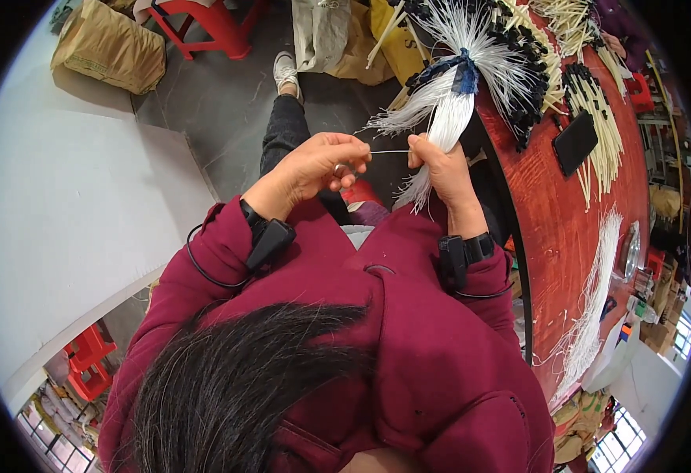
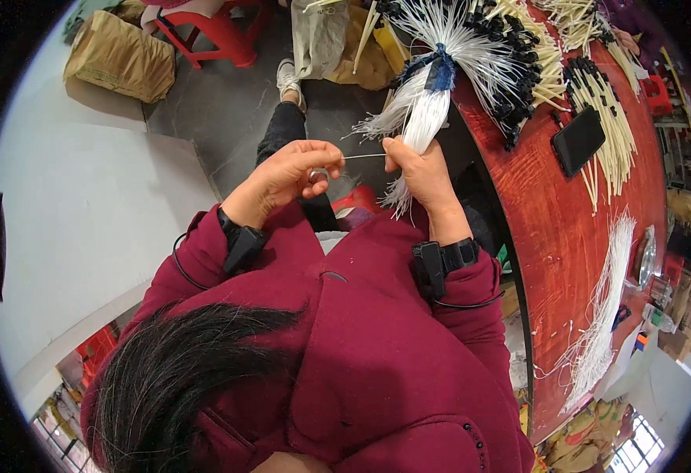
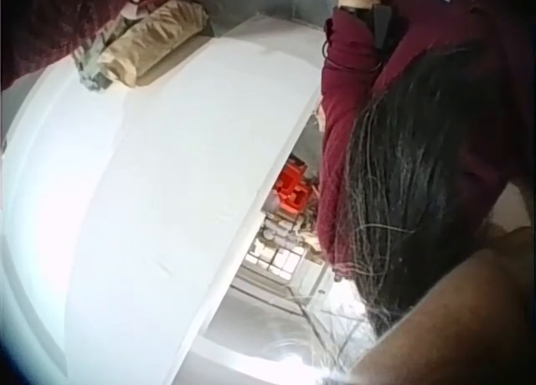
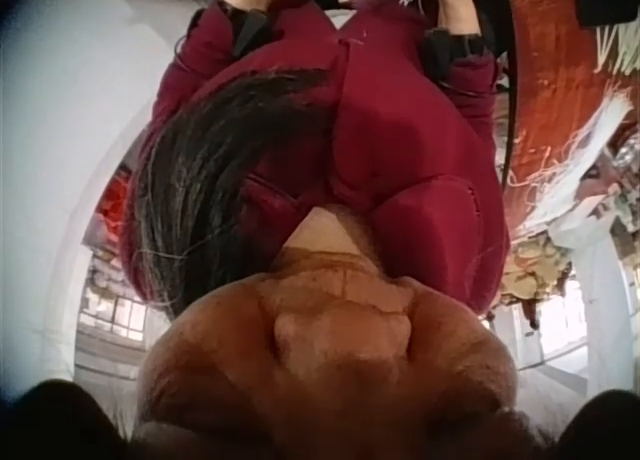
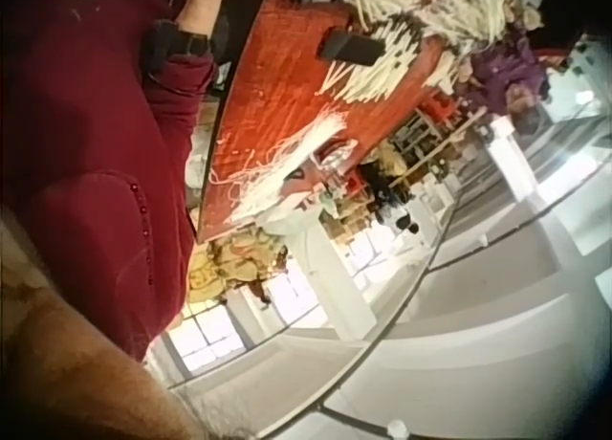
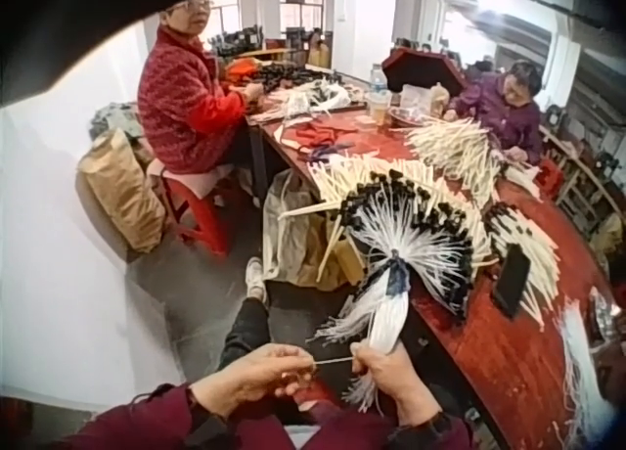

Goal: Assembling feathered shuttlecocks by tying strings around the base and feathers.

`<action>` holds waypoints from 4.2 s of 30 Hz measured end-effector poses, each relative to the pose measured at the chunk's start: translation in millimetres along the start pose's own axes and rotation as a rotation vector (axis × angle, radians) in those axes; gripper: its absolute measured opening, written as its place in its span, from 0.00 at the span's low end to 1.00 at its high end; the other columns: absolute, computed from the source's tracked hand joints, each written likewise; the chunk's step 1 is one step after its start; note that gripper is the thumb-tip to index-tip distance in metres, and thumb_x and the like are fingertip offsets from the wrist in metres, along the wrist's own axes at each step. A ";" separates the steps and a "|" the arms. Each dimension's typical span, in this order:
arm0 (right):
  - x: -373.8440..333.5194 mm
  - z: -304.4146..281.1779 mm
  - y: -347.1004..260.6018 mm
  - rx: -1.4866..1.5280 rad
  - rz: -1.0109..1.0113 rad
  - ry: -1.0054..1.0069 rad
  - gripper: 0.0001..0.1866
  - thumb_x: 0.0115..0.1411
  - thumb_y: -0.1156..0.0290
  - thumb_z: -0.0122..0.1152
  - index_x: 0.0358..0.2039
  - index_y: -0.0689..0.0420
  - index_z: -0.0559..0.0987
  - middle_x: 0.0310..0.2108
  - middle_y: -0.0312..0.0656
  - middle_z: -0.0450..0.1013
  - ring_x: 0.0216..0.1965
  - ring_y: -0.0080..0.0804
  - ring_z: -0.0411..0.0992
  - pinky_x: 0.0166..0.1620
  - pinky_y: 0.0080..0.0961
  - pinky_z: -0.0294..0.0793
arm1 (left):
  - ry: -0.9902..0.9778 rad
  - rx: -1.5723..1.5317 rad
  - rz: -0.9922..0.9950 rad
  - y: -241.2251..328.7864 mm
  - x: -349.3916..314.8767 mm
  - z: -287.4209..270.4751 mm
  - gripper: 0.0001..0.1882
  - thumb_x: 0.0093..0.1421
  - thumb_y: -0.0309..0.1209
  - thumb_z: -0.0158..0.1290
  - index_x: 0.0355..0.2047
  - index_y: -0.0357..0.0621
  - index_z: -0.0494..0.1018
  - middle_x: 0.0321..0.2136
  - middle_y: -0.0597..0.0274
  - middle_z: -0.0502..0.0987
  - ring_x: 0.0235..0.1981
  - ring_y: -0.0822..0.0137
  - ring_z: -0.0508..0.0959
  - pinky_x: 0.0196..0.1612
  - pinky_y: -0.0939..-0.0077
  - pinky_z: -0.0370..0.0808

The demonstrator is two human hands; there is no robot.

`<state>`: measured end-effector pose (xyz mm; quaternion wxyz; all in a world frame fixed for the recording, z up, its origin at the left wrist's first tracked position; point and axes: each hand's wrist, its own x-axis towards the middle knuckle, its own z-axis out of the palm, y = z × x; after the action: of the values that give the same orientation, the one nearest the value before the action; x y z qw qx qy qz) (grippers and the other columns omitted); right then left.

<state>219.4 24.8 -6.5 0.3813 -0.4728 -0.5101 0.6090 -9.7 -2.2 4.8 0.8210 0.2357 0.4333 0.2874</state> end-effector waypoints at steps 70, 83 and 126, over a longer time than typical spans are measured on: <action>0.1 7.4 3.0 0.113 -0.010 -0.007 0.13 0.61 0.69 0.54 0.21 0.60 0.76 0.19 0.36 0.71 0.23 0.22 0.68 0.31 0.20 0.66 | 0.402 0.685 0.890 8.4 52.1 7.5 0.05 0.56 0.29 0.58 0.30 0.40 0.79 0.28 0.65 0.79 0.20 0.75 0.74 0.22 0.82 0.70; -1.6 8.8 1.5 0.123 0.025 -0.018 0.13 0.60 0.69 0.54 0.20 0.60 0.75 0.19 0.36 0.71 0.23 0.23 0.67 0.31 0.20 0.66 | 0.266 1.284 1.041 -21.3 34.1 -5.8 0.05 0.53 0.28 0.59 0.28 0.40 0.75 0.26 0.60 0.78 0.21 0.64 0.78 0.24 0.77 0.72; -3.8 3.2 -10.2 0.045 0.053 -0.075 0.15 0.58 0.68 0.54 0.15 0.58 0.72 0.15 0.35 0.67 0.20 0.22 0.64 0.29 0.19 0.62 | 0.173 0.317 0.234 4.1 1.2 -1.3 0.12 0.61 0.38 0.53 0.35 0.42 0.73 0.27 0.64 0.77 0.24 0.73 0.79 0.24 0.87 0.71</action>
<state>217.1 22.3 4.4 0.3565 -0.4542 -0.4974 0.6475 -11.4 1.7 6.1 0.6945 0.3851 0.5114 0.3283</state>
